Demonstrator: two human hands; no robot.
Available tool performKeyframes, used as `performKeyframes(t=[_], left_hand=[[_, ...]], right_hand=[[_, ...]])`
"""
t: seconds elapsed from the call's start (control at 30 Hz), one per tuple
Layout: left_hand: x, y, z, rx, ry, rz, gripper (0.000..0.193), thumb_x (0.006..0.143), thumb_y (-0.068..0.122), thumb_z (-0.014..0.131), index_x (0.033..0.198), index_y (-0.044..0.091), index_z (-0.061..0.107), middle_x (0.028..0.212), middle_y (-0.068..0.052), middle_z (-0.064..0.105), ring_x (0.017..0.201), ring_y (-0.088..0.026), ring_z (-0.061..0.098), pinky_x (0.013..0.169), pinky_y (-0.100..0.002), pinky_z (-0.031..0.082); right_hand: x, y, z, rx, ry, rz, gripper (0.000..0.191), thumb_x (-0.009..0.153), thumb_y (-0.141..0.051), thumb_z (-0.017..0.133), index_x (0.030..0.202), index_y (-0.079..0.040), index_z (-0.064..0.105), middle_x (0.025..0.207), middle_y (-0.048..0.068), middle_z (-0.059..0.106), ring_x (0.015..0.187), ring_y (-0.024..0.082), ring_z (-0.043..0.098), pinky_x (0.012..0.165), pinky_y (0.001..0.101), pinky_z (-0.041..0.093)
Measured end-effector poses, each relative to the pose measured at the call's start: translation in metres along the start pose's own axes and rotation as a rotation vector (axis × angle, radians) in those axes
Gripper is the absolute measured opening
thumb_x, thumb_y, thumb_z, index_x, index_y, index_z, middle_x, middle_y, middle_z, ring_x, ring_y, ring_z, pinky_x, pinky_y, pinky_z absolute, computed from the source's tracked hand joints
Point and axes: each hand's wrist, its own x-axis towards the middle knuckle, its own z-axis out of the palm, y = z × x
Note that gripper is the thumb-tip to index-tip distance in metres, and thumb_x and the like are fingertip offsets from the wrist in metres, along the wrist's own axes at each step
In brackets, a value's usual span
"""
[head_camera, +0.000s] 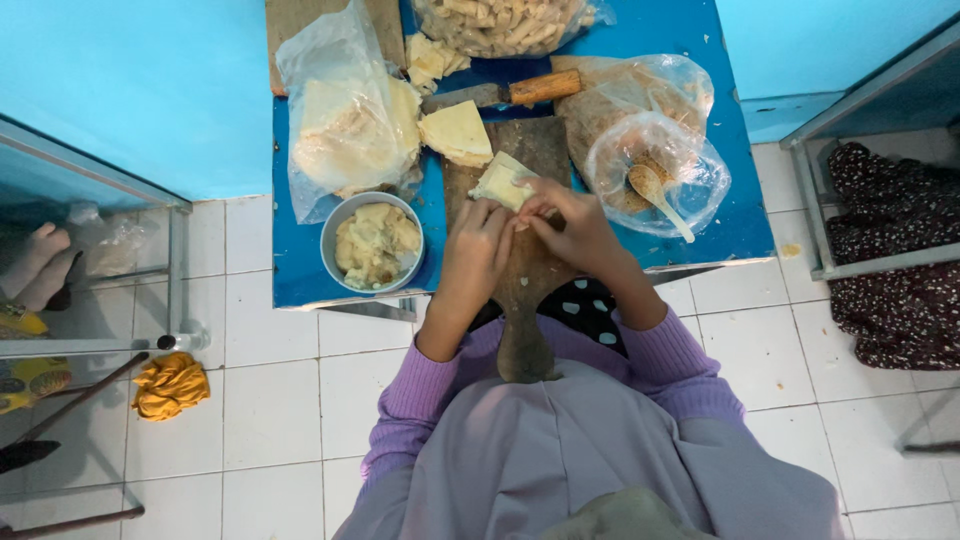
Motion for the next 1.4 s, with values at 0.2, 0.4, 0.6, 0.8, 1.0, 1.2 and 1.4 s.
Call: performKeyframes(t=[0.2, 0.4, 0.6, 0.8, 1.0, 1.2, 1.4], left_hand=[[0.001, -0.004, 0.000, -0.047, 0.002, -0.032, 0.009, 0.093, 0.002, 0.065, 0.101, -0.003, 0.067, 0.101, -0.018, 0.063, 0.098, -0.039, 0.060, 0.085, -0.047, 0.049], [0.003, -0.004, 0.004, -0.008, 0.010, -0.106, 0.006, 0.094, 0.002, 0.067, 0.099, -0.001, 0.067, 0.098, -0.017, 0.063, 0.098, -0.038, 0.060, 0.084, -0.048, 0.049], [0.005, 0.000, -0.003, 0.040, 0.061, 0.025, 0.009, 0.090, 0.003, 0.071, 0.099, -0.001, 0.069, 0.104, -0.016, 0.061, 0.099, -0.036, 0.057, 0.086, -0.045, 0.048], [0.006, -0.004, -0.011, 0.039, -0.006, 0.063, 0.013, 0.088, 0.002, 0.071, 0.099, -0.003, 0.069, 0.105, -0.018, 0.059, 0.102, -0.038, 0.055, 0.087, -0.045, 0.048], [0.011, -0.015, -0.004, -0.042, -0.004, -0.019, 0.011, 0.089, 0.003, 0.072, 0.099, 0.000, 0.071, 0.099, -0.016, 0.064, 0.097, -0.037, 0.058, 0.083, -0.045, 0.049], [0.016, -0.022, 0.000, -0.003, 0.035, -0.022, 0.008, 0.088, 0.002, 0.072, 0.096, 0.003, 0.073, 0.095, -0.014, 0.066, 0.093, -0.037, 0.058, 0.081, -0.047, 0.047], [0.017, -0.025, 0.006, 0.018, 0.055, -0.038, 0.006, 0.087, 0.001, 0.071, 0.091, 0.004, 0.070, 0.092, -0.015, 0.065, 0.092, -0.038, 0.058, 0.081, -0.045, 0.047]], right_hand=[[0.008, 0.007, 0.002, 0.050, -0.011, 0.022, 0.058, 0.088, 0.007, 0.073, 0.142, -0.005, 0.054, 0.098, 0.008, 0.075, 0.089, 0.018, 0.077, 0.078, 0.0291, 0.061], [0.010, -0.006, 0.003, -0.021, 0.001, -0.007, 0.067, 0.087, 0.007, 0.074, 0.148, -0.004, 0.048, 0.102, 0.011, 0.068, 0.094, 0.024, 0.068, 0.087, 0.0361, 0.055], [0.011, -0.011, -0.007, -0.190, -0.015, -0.170, 0.070, 0.085, 0.001, 0.077, 0.149, -0.001, 0.047, 0.101, 0.008, 0.072, 0.104, 0.032, 0.066, 0.092, 0.0427, 0.051], [0.020, -0.005, -0.011, -0.198, -0.072, -0.197, 0.065, 0.088, -0.003, 0.077, 0.146, -0.003, 0.050, 0.098, 0.008, 0.074, 0.100, 0.031, 0.069, 0.092, 0.0418, 0.052], [0.030, 0.000, -0.010, -0.048, -0.106, -0.001, 0.057, 0.089, -0.002, 0.073, 0.142, -0.005, 0.052, 0.097, 0.007, 0.075, 0.095, 0.028, 0.073, 0.085, 0.0381, 0.055], [0.033, -0.003, -0.007, -0.184, -0.097, -0.065, 0.055, 0.088, -0.003, 0.071, 0.140, -0.006, 0.055, 0.097, 0.005, 0.075, 0.099, 0.029, 0.067, 0.094, 0.0414, 0.049], [0.030, -0.010, -0.007, -0.338, -0.014, -0.213, 0.052, 0.082, -0.010, 0.078, 0.131, -0.005, 0.062, 0.101, 0.006, 0.071, 0.101, 0.031, 0.061, 0.100, 0.0462, 0.042]])
